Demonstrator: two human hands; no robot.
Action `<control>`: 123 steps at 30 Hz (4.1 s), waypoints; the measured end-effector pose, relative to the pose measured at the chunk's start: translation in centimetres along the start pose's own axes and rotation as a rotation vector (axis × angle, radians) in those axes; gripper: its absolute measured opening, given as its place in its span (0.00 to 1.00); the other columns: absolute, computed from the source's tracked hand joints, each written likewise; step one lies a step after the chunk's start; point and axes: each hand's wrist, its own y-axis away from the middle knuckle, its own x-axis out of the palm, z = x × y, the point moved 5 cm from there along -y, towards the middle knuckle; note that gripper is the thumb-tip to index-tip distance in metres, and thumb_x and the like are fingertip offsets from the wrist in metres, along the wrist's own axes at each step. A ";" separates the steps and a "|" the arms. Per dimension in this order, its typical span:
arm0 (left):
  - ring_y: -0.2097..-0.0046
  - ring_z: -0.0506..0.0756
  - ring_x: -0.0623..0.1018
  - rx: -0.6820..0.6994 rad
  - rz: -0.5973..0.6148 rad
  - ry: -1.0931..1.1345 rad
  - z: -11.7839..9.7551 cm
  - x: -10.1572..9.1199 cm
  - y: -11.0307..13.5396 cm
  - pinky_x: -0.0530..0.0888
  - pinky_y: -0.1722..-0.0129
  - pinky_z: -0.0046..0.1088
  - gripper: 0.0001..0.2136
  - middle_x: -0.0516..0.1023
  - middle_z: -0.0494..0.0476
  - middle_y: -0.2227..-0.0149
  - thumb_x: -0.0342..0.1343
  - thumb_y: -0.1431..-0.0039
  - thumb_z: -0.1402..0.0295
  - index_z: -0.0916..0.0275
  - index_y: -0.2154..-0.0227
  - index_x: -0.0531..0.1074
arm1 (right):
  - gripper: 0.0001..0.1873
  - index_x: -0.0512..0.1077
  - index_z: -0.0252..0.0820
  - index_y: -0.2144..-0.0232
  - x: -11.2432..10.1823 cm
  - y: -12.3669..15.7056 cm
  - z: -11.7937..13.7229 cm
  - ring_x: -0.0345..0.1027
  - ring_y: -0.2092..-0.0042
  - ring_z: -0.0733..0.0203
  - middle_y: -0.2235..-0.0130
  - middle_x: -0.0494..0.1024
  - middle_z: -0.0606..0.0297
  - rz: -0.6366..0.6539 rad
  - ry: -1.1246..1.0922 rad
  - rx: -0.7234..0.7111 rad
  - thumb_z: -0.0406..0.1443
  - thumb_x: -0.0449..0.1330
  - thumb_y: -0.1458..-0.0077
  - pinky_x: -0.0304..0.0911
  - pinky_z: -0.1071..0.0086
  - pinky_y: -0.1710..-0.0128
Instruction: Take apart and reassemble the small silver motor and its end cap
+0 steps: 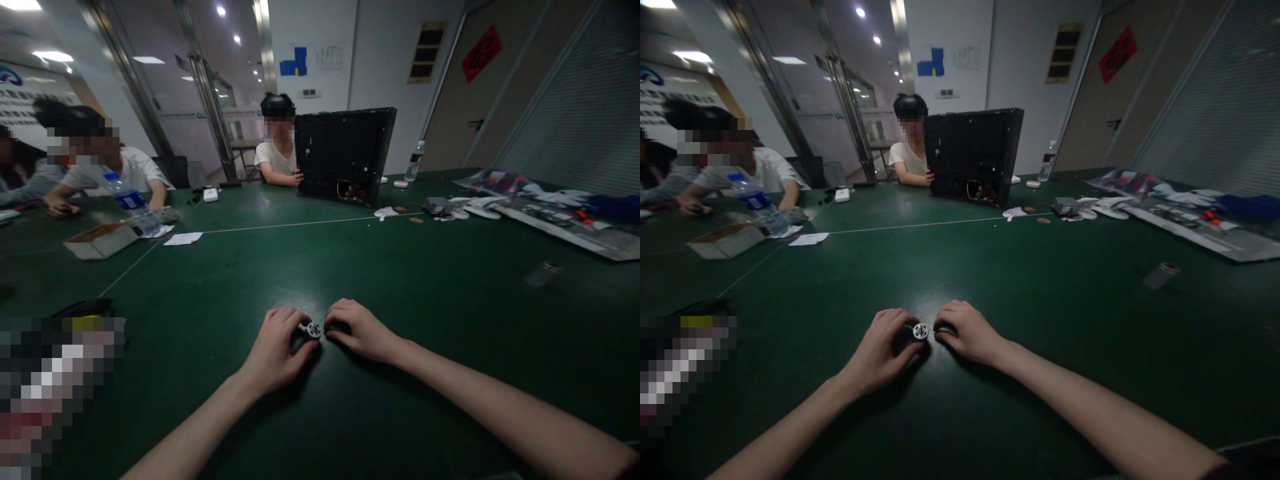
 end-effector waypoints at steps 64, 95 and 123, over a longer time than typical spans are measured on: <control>0.50 0.64 0.71 -0.089 0.006 0.067 0.2 0.1 0.3 0.70 0.53 0.47 0.24 0.70 0.62 0.51 0.57 0.46 0.55 0.60 0.50 0.63 | 0.25 0.66 0.31 0.53 -22.7 19.2 -25.4 0.65 0.58 0.53 0.58 0.71 0.45 -1.004 0.292 1.288 0.36 0.62 0.55 0.56 0.63 0.59; 0.52 0.63 0.71 -0.067 -0.006 0.053 0.6 0.6 0.0 0.70 0.53 0.46 0.21 0.71 0.62 0.53 0.59 0.47 0.59 0.60 0.52 0.63 | 0.12 0.73 0.39 0.57 -0.1 0.3 0.6 0.65 0.58 0.61 0.58 0.72 0.58 0.156 0.193 -0.123 0.30 0.53 0.43 0.60 0.68 0.59; 0.53 0.63 0.71 0.001 0.047 0.080 -0.2 0.3 0.1 0.69 0.54 0.44 0.24 0.71 0.59 0.54 0.62 0.50 0.60 0.59 0.52 0.62 | 0.15 0.71 0.36 0.65 2.4 0.2 -0.5 0.66 0.70 0.71 0.68 0.75 0.63 0.050 -1.482 0.475 0.39 0.66 0.53 0.59 0.74 0.67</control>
